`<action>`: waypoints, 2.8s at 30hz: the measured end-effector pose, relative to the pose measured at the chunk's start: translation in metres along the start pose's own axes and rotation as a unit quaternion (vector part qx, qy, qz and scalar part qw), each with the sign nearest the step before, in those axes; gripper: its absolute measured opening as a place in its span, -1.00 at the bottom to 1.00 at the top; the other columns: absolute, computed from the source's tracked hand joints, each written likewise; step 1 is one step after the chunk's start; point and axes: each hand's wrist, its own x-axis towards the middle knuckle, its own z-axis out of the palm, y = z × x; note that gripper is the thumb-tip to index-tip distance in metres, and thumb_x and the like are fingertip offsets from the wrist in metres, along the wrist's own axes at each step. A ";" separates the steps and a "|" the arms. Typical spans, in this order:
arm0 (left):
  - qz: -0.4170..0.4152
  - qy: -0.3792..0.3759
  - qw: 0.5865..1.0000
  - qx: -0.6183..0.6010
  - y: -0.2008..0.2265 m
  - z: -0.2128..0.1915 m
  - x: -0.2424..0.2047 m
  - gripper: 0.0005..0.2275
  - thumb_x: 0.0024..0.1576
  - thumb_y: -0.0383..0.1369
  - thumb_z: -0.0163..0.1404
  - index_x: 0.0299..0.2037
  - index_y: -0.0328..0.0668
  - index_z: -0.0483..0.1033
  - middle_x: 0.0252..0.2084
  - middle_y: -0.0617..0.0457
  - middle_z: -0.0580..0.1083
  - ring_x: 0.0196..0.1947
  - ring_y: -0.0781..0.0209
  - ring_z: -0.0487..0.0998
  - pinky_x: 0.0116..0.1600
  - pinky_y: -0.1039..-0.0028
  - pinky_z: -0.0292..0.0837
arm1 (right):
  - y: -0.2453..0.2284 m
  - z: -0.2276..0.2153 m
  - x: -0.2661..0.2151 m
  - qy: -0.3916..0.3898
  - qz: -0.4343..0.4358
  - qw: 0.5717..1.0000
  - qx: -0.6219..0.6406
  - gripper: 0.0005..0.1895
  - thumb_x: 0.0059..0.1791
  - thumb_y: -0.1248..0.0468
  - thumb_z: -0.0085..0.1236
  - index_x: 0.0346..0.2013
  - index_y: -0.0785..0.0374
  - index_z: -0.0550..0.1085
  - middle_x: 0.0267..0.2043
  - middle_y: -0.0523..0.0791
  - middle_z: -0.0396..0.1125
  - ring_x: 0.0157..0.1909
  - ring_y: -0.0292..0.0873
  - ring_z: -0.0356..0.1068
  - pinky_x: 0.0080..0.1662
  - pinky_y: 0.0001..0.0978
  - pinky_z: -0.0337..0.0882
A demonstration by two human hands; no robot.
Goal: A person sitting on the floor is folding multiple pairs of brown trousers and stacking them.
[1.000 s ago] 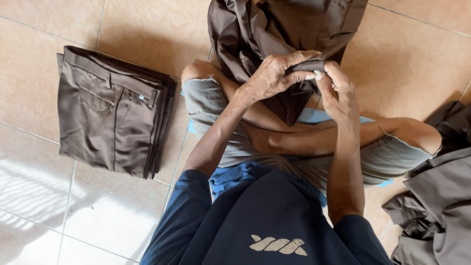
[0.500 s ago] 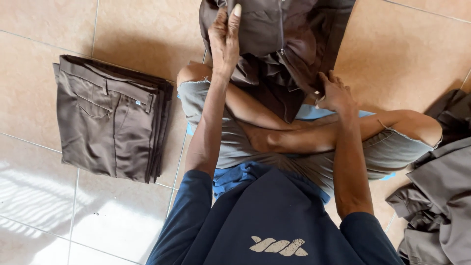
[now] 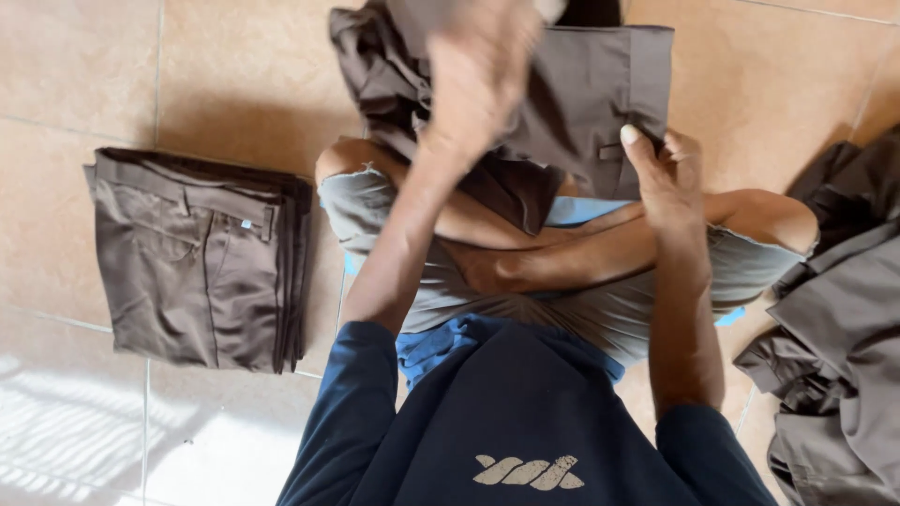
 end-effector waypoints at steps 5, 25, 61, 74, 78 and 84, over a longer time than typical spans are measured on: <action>-0.152 -0.315 0.913 -0.207 0.005 0.042 -0.096 -0.78 0.32 -0.32 0.03 0.15 -0.03 0.50 -0.11 -0.04 0.64 0.01 -0.06 0.65 0.05 0.28 0.63 | -0.013 0.008 -0.017 -0.048 -0.094 0.993 -0.051 -0.66 0.13 0.35 0.17 0.18 0.45 0.45 0.04 0.17 0.38 0.07 0.04 0.42 0.00 -0.05 0.49; -0.178 -0.348 0.828 -0.403 -0.009 -0.011 -0.058 -0.79 0.42 -0.41 -0.19 0.09 -0.27 0.49 -0.23 -0.08 0.51 -0.11 0.28 0.46 0.08 0.24 0.51 | -0.030 0.017 -0.005 -0.025 -0.248 0.963 -0.101 -0.91 0.15 0.51 0.26 -0.07 0.52 0.54 -0.17 0.17 0.49 -0.07 0.13 0.54 -0.07 -0.12 0.51; -0.268 0.167 0.947 0.049 -0.133 -0.008 -0.017 -0.75 0.07 -0.24 -0.13 -0.50 -0.30 0.33 -0.69 -0.03 0.37 -0.72 0.20 0.32 -0.56 0.35 0.42 | 0.101 -0.038 0.079 0.142 -0.070 0.795 -0.586 -0.50 -0.14 0.36 0.43 0.00 0.43 0.40 -0.14 0.09 0.27 -0.27 0.12 0.30 -0.22 0.03 0.28; -0.187 0.173 0.967 -0.001 -0.115 -0.044 0.017 -0.75 0.14 -0.27 -0.13 -0.51 -0.20 0.20 -0.62 0.13 0.21 -0.60 0.34 0.11 -0.51 0.47 0.14 | 0.359 -0.082 0.101 -0.123 -0.047 0.704 -0.698 -0.64 0.17 -0.03 -0.12 0.04 -0.18 0.64 -0.08 -0.11 0.59 0.04 0.23 0.48 0.08 0.89 -0.33; -0.155 0.176 0.972 0.018 -0.139 -0.056 0.008 -0.73 0.17 -0.23 -0.16 -0.52 -0.14 0.13 -0.59 0.17 0.14 -0.54 0.37 0.00 -0.47 0.48 0.01 | 0.201 -0.136 0.090 -0.129 0.111 0.657 -0.735 -0.67 0.05 0.03 0.07 -0.02 -0.03 0.70 0.02 0.11 0.57 -0.01 0.34 0.44 0.08 0.65 -0.05; -0.389 0.215 0.884 -0.145 -0.144 -0.065 -0.033 -0.55 0.18 -0.14 0.02 0.17 -0.21 0.22 -0.04 -0.12 0.38 -0.19 0.12 0.44 -0.29 0.35 0.66 | 0.092 -0.018 0.095 0.000 -0.178 0.802 -0.570 -0.90 0.10 0.27 0.28 -0.13 0.22 0.57 -0.16 0.02 0.44 -0.33 0.11 0.46 -0.27 -0.10 0.45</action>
